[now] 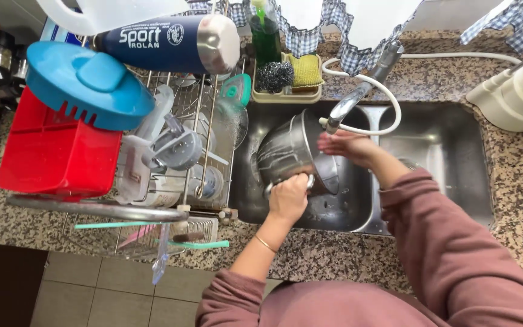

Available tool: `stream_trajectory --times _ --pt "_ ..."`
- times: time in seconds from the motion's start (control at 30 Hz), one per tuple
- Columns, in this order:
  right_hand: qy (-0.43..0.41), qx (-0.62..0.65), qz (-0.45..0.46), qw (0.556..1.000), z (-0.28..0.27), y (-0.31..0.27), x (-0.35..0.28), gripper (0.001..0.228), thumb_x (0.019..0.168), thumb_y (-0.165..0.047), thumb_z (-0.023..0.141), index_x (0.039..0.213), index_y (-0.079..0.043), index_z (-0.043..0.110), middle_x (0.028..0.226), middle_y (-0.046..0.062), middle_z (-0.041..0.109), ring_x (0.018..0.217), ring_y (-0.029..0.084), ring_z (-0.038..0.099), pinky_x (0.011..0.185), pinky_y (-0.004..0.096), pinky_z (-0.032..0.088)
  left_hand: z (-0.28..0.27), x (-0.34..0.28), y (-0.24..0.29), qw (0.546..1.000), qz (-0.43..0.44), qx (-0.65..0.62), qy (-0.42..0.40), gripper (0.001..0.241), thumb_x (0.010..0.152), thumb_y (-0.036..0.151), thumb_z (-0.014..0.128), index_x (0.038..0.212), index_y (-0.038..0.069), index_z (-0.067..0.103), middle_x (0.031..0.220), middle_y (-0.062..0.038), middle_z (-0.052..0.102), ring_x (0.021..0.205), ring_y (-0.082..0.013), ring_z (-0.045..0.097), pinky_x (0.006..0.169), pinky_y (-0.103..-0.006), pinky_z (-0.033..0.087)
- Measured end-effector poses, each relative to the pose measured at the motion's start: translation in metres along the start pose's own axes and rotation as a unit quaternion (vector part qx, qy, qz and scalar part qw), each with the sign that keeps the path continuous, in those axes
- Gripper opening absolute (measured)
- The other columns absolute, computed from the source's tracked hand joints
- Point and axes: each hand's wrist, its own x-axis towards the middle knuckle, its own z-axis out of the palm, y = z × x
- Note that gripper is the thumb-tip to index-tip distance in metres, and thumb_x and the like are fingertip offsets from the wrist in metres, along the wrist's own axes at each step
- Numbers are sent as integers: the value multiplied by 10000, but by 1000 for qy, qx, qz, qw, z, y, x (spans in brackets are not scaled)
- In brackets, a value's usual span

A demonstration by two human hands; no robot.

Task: Prepare cake batter and clean up the kitchen and tools.

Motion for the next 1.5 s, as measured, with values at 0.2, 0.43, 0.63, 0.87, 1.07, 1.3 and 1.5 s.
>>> stream_trajectory --times 0.2,0.43,0.63,0.87,1.07,1.3,1.5 --pt "46 141 -41 988 20 5 44 386 1046 -171 481 1356 49 546 1310 214 671 1215 285 678 1066 384 547 -10 -16 -6 999 -13 -26 15 215 810 140 789 902 85 603 855 -118 697 769 -366 700 673 -477 549" --pt "-27 110 -38 993 18 -3 39 363 1080 -137 521 1366 85 542 1329 219 615 1187 290 653 1040 388 531 -22 -25 -7 999 -22 -44 -2 267 773 166 826 907 88 608 858 -104 696 776 -358 695 682 -466 540" --pt "-16 137 -21 990 29 -15 22 376 1031 -110 501 1360 63 557 1332 197 645 1203 269 662 1049 366 558 -33 -19 -6 996 -36 -71 -48 286 753 214 856 883 80 640 858 -124 710 800 -360 695 700 -464 544" --pt "12 200 -63 978 22 -5 35 369 1026 -64 520 1363 87 524 1284 207 652 1182 302 665 1023 396 527 -23 -12 -7 995 -34 -63 -71 301 730 209 865 883 72 646 873 -137 717 834 -360 699 735 -461 551" --pt "69 184 -19 980 4 18 56 358 1011 -30 503 1345 98 526 1287 257 640 1182 317 682 1020 412 535 -22 -11 -8 995 -37 -71 -66 304 724 197 868 902 69 657 887 -134 719 834 -359 700 733 -458 551" --pt "2 142 -22 990 33 -2 34 340 1014 -57 519 1316 94 563 1286 231 655 1141 296 689 1017 382 581 -24 -10 -9 993 -46 -79 -75 312 730 211 872 924 78 666 884 -134 725 820 -358 706 732 -460 551" --pt "2 222 -25 975 51 11 33 327 1019 -102 550 1286 84 582 1196 184 679 1071 251 709 1003 364 596 -23 -6 -11 992 -54 -80 -82 333 724 226 885 893 60 652 877 -142 720 821 -376 697 730 -472 546"
